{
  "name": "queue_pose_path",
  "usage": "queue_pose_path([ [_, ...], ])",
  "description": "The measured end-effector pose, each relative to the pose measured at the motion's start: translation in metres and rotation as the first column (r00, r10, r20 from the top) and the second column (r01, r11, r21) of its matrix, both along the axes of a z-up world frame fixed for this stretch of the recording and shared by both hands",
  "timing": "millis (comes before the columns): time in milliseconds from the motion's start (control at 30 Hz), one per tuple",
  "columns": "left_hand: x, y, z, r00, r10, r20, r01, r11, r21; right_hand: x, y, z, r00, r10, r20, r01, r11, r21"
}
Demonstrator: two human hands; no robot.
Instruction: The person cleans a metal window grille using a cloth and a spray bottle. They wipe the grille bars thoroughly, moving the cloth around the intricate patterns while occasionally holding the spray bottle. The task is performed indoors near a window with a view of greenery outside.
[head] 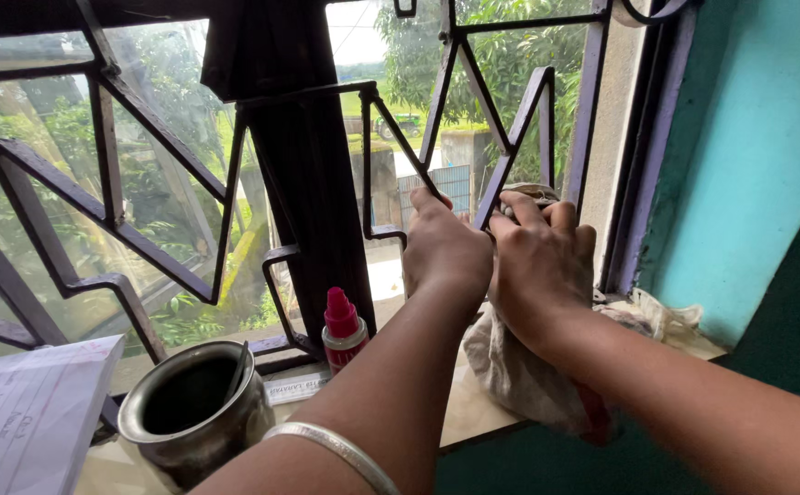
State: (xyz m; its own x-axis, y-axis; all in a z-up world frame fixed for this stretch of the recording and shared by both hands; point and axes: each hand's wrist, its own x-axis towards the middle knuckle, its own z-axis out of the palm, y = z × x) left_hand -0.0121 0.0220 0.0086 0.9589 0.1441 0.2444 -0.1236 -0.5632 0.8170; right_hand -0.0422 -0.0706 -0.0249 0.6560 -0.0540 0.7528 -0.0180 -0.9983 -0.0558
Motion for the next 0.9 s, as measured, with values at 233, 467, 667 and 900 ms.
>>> queue_pose_path([
  [233, -0.007, 0.008, 0.011, 0.996, -0.061, -0.060, 0.062, 0.998, 0.025, -0.001, 0.002, -0.040, 0.932, 0.266, -0.247, -0.236, 0.961, 0.145],
  [467, -0.002, 0.015, 0.008, 0.998, -0.047, 0.033, 0.046, 0.998, 0.034, -0.016, -0.009, 0.016, 0.887, 0.282, 0.367, -0.418, 0.829, 0.373],
  [667, 0.010, 0.014, 0.001, 0.994, -0.060, 0.087, 0.060, 0.998, 0.008, 0.010, -0.014, 0.024, 0.922, 0.241, 0.304, -0.308, 0.931, 0.197],
  [900, 0.015, 0.014, 0.001, 0.993, -0.051, 0.103, 0.051, 0.999, 0.002, 0.011, -0.002, 0.026, 0.986, 0.129, 0.107, -0.139, 0.987, 0.084],
])
